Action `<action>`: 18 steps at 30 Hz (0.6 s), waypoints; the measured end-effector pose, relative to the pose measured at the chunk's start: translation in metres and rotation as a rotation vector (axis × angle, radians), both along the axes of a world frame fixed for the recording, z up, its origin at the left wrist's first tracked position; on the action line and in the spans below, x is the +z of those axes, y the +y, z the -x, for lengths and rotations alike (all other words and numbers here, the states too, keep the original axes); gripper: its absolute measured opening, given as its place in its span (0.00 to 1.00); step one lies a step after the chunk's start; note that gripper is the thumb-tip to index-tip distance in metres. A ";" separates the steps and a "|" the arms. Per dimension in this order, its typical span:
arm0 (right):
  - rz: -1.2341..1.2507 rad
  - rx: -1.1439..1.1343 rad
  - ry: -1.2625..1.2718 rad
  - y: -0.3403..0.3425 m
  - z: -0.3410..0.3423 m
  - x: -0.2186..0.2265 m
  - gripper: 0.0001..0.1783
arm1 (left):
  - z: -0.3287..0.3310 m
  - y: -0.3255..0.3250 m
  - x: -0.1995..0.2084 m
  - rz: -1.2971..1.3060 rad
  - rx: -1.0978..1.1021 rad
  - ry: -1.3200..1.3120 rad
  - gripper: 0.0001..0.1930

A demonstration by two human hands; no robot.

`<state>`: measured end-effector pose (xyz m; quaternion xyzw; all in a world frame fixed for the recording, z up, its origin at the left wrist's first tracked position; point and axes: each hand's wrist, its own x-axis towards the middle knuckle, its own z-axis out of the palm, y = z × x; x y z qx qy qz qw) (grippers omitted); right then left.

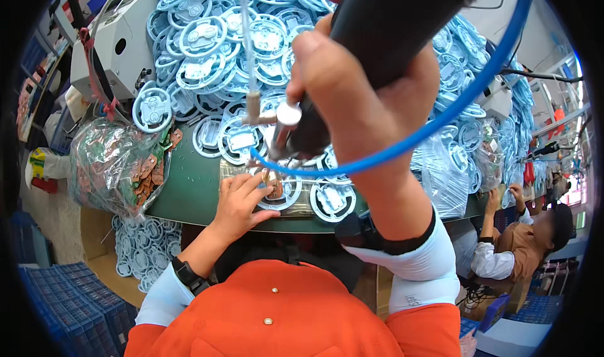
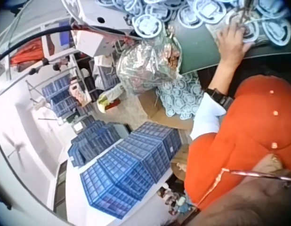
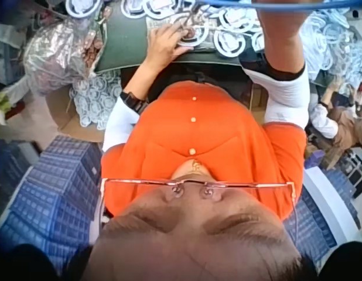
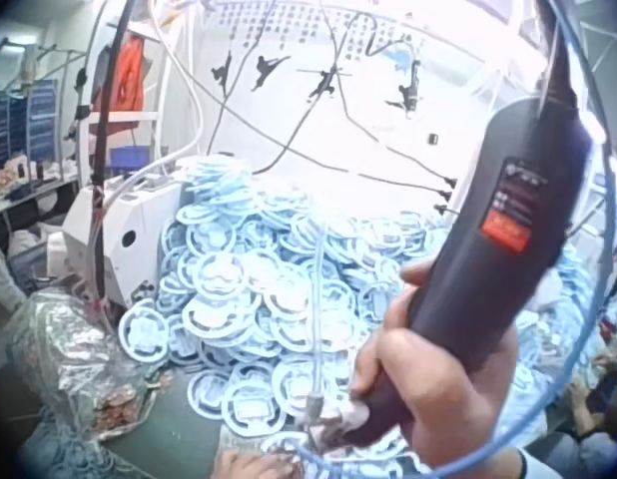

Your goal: Assembling blue plastic circular components with internal circuit boards using a handheld pneumatic screwdriver.

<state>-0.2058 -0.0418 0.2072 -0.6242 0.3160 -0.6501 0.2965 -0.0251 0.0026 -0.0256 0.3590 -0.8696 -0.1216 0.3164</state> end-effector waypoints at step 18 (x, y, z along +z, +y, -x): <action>-0.075 -0.007 0.036 0.014 -0.009 -0.043 0.26 | 0.003 -0.003 -0.002 0.035 0.056 0.025 0.24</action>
